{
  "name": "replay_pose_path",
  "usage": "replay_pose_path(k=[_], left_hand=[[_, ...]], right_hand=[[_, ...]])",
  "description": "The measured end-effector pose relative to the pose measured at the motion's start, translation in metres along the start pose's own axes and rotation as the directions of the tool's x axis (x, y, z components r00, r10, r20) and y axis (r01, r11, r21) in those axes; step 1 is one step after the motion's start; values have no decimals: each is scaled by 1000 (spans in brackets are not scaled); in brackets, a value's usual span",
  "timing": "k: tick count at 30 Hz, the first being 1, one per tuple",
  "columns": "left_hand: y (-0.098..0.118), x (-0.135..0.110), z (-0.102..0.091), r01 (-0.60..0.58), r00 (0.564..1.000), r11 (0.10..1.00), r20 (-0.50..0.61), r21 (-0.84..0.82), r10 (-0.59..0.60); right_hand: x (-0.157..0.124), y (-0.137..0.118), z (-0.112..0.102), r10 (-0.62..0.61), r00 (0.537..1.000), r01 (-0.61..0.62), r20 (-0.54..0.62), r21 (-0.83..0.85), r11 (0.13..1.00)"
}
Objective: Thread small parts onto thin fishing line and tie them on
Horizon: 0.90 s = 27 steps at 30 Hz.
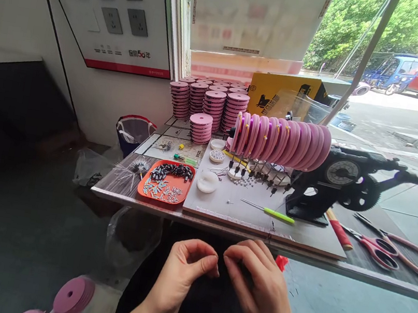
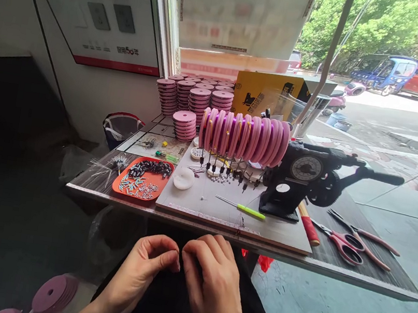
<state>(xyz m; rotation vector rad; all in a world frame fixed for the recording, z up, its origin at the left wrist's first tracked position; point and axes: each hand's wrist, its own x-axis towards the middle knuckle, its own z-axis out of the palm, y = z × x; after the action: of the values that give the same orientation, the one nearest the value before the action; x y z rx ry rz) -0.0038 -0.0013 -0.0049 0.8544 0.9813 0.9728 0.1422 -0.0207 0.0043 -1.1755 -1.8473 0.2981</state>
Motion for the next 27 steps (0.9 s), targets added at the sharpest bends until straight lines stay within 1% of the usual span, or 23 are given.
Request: replay_pose_path(k=[5,8,10,15,27], left_hand=[[2,-1,-1,-66,996,983,-45,172,75],[4,-4,-1,-100,989,947,-76,304,129],[5,-5,-1,-117,985,925,-80,361,156],[4,-7,-1,-147,980,897,-64,418,190],[1,-5,-3,-181,973,857,-37,482,226]], right_hand=[[3,-3,-2,-65,998,64,-5,-93,994],[4,-3,-1,-82,997,80,-3,-141,987],[4,-3,-1,-86,996,84,-7,-154,984],[4,-4,0,-95,995,92,-10,-165,982],[3,-3,1,-84,996,84,7,-158,984]])
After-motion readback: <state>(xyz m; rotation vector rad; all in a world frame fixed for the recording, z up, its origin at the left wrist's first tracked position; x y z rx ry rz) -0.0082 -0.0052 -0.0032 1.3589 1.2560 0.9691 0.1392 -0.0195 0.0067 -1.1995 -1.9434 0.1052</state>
